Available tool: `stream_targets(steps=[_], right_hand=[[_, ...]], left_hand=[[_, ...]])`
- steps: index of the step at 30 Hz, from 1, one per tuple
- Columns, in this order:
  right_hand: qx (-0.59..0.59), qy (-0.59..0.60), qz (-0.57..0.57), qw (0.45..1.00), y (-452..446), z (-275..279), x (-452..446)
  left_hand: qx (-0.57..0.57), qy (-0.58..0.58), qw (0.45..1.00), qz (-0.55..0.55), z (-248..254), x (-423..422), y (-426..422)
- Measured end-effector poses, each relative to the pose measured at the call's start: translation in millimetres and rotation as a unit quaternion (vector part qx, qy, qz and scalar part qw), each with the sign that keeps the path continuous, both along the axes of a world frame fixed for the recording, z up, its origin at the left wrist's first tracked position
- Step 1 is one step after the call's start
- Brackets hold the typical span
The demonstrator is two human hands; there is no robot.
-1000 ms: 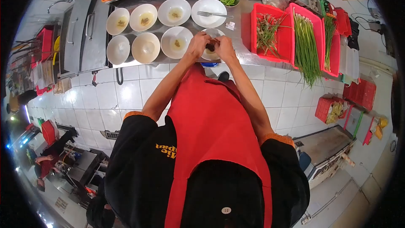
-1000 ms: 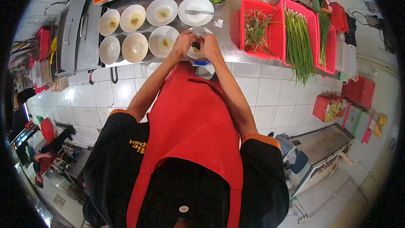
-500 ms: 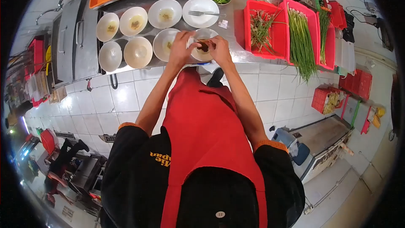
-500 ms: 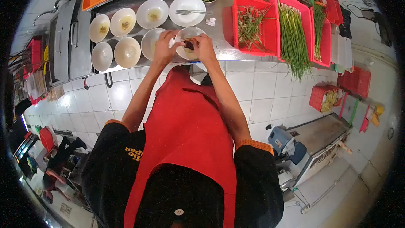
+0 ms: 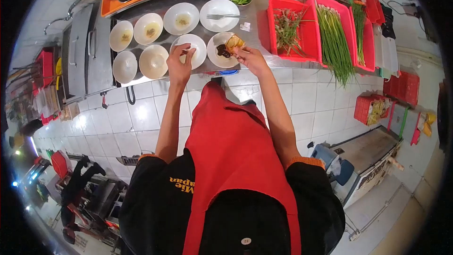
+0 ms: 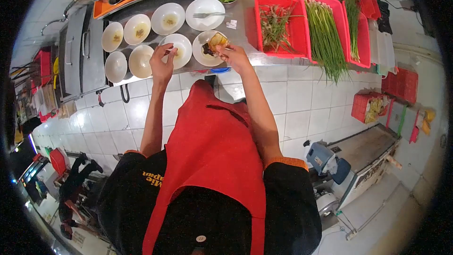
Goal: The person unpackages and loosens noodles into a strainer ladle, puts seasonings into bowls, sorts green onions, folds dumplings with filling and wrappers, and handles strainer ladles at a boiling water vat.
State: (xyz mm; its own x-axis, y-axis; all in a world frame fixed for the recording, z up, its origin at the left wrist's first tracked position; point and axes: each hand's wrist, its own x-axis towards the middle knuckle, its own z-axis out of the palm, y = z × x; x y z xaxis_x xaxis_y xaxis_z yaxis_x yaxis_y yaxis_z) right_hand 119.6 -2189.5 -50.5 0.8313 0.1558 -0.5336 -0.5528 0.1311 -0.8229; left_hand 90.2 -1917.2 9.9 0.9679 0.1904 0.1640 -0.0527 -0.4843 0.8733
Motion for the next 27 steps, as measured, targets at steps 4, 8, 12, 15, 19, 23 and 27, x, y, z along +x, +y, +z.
stream_targets(steps=[4,8,12,15,19,23,27], right_hand=[[0.323,0.108,-0.057,0.939,-29.8,20.4,-27.5],[0.46,0.081,-0.113,0.877,-72.1,37.5,-82.9],[0.513,0.013,-0.168,0.842,-134.1,71.4,-162.6],[0.53,-0.047,-0.222,0.817,-187.1,88.5,-230.8],[0.545,-0.161,-0.285,0.772,-264.2,106.6,-337.0],[0.512,-0.237,-0.418,0.712,-317.9,100.3,-443.9],[0.497,-0.299,-0.537,0.612,-351.6,70.7,-536.3]], left_hand=[[-0.026,-0.032,0.999,-0.024,18.7,-7.3,-39.6],[-0.04,-0.027,0.996,-0.08,20.8,-14.7,-96.0],[-0.022,-0.028,0.989,-0.147,30.0,-40.0,-171.9],[-0.022,-0.043,0.972,-0.228,18.3,-67.2,-229.7],[0.089,-0.062,0.943,-0.314,-23.5,-116.4,-308.2],[0.134,-0.056,0.862,-0.486,-90.8,-153.7,-350.9],[0.287,0.053,0.74,-0.605,-250.9,-145.4,-318.7]])
